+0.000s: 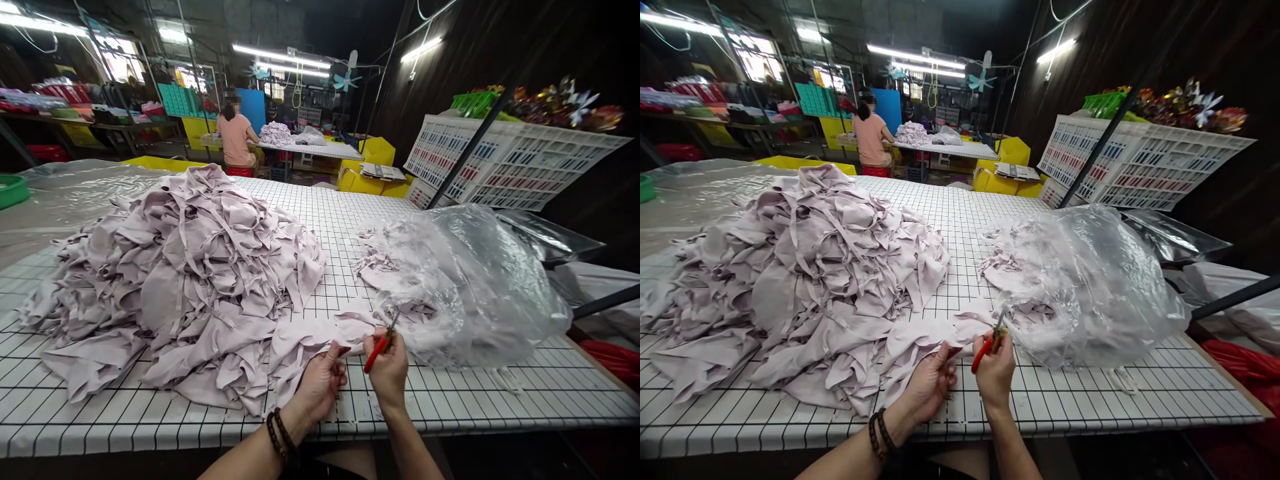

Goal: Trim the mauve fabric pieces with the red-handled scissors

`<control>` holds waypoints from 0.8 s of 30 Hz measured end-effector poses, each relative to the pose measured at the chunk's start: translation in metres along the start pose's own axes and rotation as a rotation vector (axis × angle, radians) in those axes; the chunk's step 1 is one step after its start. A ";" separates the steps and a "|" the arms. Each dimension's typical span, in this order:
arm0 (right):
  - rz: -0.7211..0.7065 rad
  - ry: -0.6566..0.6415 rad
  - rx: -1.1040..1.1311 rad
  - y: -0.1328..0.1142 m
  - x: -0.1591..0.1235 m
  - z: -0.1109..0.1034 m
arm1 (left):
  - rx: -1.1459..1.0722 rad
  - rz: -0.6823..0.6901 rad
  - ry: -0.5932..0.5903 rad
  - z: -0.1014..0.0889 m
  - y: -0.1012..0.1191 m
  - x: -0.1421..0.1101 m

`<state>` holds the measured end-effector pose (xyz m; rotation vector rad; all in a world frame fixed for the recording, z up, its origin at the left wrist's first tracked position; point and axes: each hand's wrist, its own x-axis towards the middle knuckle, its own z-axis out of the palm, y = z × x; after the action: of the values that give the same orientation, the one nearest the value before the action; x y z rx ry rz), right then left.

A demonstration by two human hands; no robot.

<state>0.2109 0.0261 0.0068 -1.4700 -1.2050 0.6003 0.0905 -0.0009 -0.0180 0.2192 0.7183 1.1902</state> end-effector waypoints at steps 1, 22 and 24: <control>-0.004 0.012 -0.086 0.008 0.000 0.001 | 0.091 0.046 0.011 -0.002 -0.001 -0.001; 0.099 -0.155 -0.151 0.008 0.023 0.004 | 0.168 0.333 0.030 0.008 0.061 -0.026; 0.081 -0.317 -0.015 -0.008 0.020 0.004 | 0.162 0.238 0.056 0.008 0.072 -0.033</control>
<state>0.2117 0.0451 0.0177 -1.4788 -1.3986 0.9075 0.0341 -0.0014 0.0379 0.4170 0.8556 1.3690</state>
